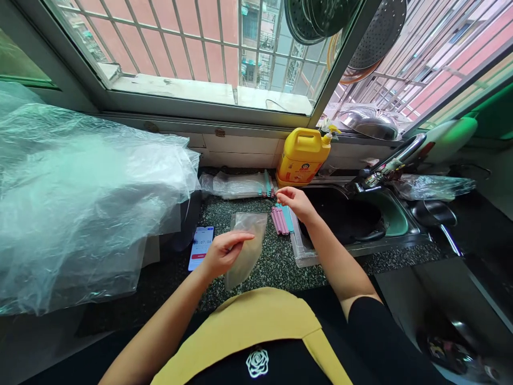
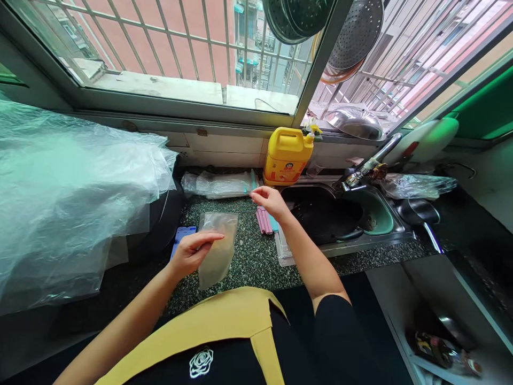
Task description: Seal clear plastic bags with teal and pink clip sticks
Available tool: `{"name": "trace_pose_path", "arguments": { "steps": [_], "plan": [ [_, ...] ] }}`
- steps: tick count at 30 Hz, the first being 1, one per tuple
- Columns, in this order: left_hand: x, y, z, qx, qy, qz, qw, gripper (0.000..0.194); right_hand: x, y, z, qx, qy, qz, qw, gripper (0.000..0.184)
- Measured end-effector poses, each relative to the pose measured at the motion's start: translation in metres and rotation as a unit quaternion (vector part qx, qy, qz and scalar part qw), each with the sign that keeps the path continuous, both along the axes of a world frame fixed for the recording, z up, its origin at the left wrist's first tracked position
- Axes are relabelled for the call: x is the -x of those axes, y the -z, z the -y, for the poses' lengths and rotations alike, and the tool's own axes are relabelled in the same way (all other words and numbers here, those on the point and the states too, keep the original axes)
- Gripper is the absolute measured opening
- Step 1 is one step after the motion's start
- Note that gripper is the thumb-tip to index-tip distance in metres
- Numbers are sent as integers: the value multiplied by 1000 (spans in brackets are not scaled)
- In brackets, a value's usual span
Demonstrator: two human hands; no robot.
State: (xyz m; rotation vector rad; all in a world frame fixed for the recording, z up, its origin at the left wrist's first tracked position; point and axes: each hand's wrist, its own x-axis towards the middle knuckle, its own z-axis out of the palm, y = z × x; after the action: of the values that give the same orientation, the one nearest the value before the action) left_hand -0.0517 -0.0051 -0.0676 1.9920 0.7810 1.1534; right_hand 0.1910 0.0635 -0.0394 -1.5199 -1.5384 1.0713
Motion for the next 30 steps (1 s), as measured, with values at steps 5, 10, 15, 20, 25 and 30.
{"name": "trace_pose_path", "arguments": {
  "steps": [5,10,15,20,25,30],
  "plan": [
    [7,6,0,19,-22,-4,1000,28,-43,63,-4,84,145,284,944,18],
    [7,11,1,13,-25,-14,1000,28,-46,108,18,155,153,361,907,14],
    [7,16,1,4,-28,-31,999,28,-28,119,32,148,134,408,891,17],
    [8,22,0,0,-37,-34,999,27,-18,110,35,113,116,429,889,29],
    [8,29,2,1,-30,-35,999,28,-17,107,30,132,116,441,880,34],
    [1,33,6,20,-43,-43,998,27,-22,112,26,145,115,446,876,26]
  ]
}}
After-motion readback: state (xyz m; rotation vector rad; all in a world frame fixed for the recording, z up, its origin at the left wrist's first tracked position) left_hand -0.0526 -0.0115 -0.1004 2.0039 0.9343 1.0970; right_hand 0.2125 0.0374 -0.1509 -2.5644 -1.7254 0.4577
